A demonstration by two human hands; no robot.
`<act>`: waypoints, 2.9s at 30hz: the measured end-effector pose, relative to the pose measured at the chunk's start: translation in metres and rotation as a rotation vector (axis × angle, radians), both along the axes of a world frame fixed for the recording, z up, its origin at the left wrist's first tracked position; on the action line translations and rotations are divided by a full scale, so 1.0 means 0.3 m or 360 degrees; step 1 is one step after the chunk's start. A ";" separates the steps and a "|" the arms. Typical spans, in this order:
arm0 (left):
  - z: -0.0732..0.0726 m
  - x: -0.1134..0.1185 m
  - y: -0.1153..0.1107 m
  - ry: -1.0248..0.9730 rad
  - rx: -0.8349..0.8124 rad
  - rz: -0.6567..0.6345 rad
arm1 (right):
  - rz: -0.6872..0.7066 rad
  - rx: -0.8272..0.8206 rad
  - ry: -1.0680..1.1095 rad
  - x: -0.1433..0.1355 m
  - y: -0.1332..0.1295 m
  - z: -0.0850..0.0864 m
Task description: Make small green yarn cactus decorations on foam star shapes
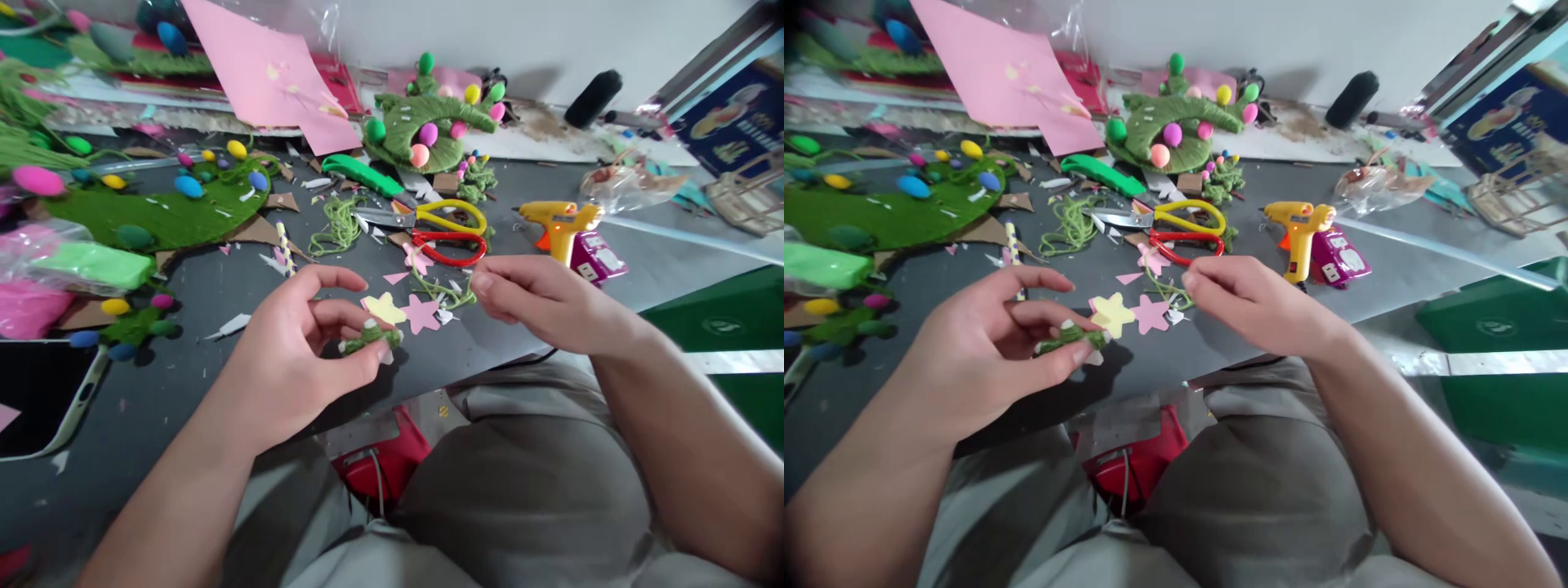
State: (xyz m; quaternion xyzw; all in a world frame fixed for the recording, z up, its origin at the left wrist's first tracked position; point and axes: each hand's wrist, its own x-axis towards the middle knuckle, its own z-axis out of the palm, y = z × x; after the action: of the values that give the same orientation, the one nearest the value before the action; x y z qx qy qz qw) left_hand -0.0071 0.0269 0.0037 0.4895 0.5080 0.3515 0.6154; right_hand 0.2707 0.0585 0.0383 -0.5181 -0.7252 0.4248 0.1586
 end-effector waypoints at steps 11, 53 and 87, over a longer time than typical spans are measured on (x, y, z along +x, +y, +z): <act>0.019 0.008 -0.013 -0.0077 0.0015 0.0048 | -0.1254 0.0236 -0.0358 0.375 -0.088 0.009; -0.038 -0.012 -0.019 -0.0189 0.0161 -0.0071 | 0.0055 -0.0473 0.0701 -0.213 -0.035 -0.033; -0.065 -0.005 -0.006 -0.0284 0.0248 0.0061 | 0.0161 -0.0480 0.0797 -0.179 -0.031 -0.051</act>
State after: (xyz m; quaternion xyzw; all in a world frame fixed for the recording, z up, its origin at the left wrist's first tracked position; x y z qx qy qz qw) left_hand -0.0086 0.0252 -0.0158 0.4929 0.4316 0.4438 0.6114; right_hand 0.2170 0.0490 0.0230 -0.3782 -0.6170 0.6498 0.2325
